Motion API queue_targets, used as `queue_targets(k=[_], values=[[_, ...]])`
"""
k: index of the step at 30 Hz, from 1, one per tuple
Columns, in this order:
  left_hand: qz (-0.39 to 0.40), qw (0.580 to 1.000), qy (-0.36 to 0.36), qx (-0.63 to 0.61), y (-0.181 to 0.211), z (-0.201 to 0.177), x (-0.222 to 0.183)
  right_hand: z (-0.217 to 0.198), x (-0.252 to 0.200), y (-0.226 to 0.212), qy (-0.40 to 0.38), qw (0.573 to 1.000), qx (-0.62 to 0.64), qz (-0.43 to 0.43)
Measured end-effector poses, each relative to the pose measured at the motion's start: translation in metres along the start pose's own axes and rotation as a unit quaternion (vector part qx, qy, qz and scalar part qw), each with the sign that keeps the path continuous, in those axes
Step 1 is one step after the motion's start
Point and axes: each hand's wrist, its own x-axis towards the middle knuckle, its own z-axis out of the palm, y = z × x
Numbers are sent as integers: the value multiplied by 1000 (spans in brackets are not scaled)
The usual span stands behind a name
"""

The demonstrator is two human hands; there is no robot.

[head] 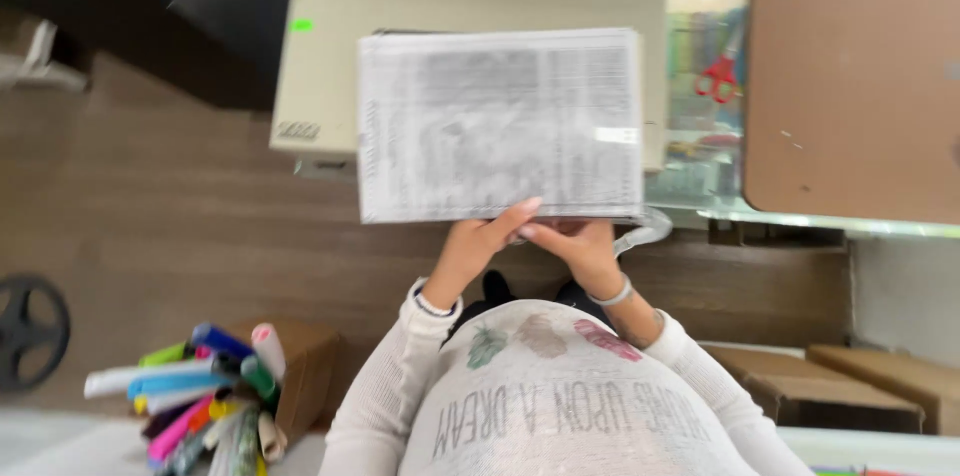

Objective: Binding a stack of papers with a spiral coil to create a notebook

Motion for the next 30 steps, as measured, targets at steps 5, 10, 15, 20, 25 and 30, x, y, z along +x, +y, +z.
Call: queue_targets(k=[5, 10, 15, 20, 25, 30], values=[[33, 998, -3, -51, -24, -8, 11, 11, 1, -1, 30, 999, -13, -1], [38, 998, -13, -40, -8, -9, 9, 26, 1, -59, 21, 999, 14, 29], [82, 996, -6, -19, -36, -19, 14, 25, 8, -78, -14, 998, -39, 42], [136, 989, 30, -53, -29, -9, 15, 18, -5, -66, -6, 1000, 4, 11], [164, 981, 52, -89, 2, 1, -2, 24, -10, -72, -10, 999, 36, 17], [162, 981, 35, -97, -26, -12, 7, 32, -12, -102, -11, 998, 57, 39]])
